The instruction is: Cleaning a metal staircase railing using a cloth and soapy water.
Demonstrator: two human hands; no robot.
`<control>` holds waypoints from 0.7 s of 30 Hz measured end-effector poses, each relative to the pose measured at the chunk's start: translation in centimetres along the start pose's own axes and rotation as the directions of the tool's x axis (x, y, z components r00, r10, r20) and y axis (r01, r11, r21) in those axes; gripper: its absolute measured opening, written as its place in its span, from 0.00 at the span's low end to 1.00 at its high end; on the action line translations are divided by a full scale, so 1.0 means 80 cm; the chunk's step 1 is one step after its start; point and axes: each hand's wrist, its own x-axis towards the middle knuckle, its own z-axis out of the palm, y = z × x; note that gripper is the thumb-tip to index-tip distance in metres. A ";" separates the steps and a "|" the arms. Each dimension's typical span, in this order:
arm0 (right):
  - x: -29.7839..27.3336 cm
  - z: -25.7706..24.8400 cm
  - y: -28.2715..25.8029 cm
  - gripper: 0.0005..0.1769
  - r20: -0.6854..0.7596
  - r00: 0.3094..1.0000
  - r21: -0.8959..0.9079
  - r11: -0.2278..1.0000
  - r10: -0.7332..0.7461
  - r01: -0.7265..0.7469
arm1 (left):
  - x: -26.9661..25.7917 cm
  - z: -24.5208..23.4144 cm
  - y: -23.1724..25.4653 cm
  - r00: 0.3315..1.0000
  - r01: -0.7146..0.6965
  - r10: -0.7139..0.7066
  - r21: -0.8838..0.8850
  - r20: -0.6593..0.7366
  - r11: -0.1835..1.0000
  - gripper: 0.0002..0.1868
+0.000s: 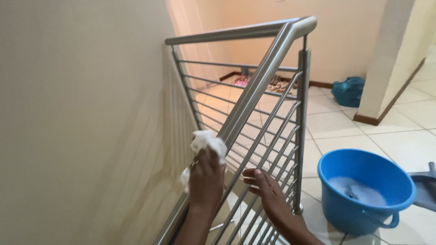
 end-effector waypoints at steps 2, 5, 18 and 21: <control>0.009 -0.014 -0.019 0.32 -0.023 0.999 0.004 0.999 -0.033 0.033 | 0.056 0.008 0.019 0.999 -0.037 0.037 -0.005 -0.033 0.999 0.38; 0.028 -0.041 -0.035 0.32 -0.080 0.994 -0.006 0.998 -0.067 0.067 | 0.136 0.019 0.050 0.992 -0.089 0.088 -0.012 -0.087 0.996 0.39; 0.097 -0.135 -0.104 0.27 -0.232 0.928 -0.053 0.957 -0.290 0.286 | 0.428 0.085 0.184 0.965 -0.072 0.077 0.031 -0.249 0.997 0.35; 0.116 -0.158 -0.124 0.25 -0.278 0.903 -0.044 0.943 -0.328 0.329 | 0.479 0.094 0.200 0.980 -0.110 0.103 -0.029 -0.172 0.994 0.34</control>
